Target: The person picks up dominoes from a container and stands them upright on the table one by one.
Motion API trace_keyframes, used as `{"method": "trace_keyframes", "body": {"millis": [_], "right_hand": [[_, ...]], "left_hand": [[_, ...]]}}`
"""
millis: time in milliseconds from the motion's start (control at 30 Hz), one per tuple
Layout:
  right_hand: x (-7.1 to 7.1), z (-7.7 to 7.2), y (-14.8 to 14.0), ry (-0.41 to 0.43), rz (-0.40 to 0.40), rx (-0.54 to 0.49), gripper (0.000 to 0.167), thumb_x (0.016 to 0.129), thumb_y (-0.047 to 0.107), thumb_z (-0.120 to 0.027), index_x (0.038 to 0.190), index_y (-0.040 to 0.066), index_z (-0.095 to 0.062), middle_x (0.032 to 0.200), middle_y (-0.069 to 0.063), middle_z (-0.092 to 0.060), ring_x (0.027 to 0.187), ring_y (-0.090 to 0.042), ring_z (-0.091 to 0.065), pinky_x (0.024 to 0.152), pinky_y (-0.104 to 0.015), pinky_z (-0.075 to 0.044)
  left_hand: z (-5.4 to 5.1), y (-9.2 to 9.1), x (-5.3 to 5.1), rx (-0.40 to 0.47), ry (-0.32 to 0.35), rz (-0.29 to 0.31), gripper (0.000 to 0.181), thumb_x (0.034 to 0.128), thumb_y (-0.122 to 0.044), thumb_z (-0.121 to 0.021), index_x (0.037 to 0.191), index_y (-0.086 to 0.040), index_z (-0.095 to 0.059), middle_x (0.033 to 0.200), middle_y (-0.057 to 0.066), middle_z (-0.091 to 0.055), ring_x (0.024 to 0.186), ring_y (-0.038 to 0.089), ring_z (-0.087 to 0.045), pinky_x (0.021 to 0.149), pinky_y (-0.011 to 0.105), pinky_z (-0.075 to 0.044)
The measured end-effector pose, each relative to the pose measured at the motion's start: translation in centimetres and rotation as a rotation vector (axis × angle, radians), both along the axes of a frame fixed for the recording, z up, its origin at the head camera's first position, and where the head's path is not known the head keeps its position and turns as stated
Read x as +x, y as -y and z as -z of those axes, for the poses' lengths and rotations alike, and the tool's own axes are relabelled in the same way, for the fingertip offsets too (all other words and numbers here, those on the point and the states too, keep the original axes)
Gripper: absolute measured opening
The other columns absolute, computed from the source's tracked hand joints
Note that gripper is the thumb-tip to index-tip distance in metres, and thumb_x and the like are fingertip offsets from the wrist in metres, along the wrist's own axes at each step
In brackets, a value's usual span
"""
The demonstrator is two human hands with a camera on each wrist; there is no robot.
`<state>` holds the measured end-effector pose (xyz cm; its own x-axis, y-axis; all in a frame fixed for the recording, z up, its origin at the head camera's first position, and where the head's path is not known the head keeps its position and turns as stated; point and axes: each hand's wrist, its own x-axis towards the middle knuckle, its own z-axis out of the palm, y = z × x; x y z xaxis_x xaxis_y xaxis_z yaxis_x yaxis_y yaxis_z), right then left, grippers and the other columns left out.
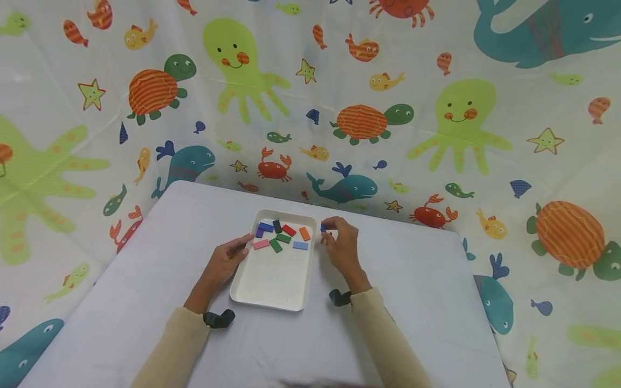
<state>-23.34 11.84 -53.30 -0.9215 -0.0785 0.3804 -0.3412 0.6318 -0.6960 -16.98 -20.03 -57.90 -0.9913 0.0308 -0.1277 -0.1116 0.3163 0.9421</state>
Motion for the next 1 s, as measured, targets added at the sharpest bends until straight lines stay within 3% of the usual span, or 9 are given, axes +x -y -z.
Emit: {"method": "trace_keyframes", "body": {"millis": [333,1000], "right_hand": [[-0.4,-0.1,-1.4,-0.012,0.027,-0.008,0.023,0.099,0.008,-0.074,0.12,0.015,-0.069,0.118,-0.002,-0.076,0.114,-0.021,-0.073,0.125,-0.058,-0.039],[-0.9,0.6,-3.7,0.073,0.091,-0.058,0.026,0.098,0.007,-0.076,0.121,0.014,-0.069,0.119,-0.004,-0.075,0.115,-0.024,-0.072,0.124,-0.057,-0.04]], "left_hand": [[-0.2,0.0,0.0,0.002,-0.006,0.005,0.048,0.1113,-0.017,-0.055,0.159,-0.017,-0.051,0.171,0.007,-0.04,0.161,0.033,-0.035,0.129,0.051,-0.034],[-0.4,0.0,0.1,-0.008,0.0,0.002,0.048,0.1113,-0.019,-0.056,0.159,-0.018,-0.051,0.171,0.008,-0.04,0.16,0.033,-0.037,0.126,0.047,-0.037]]}}
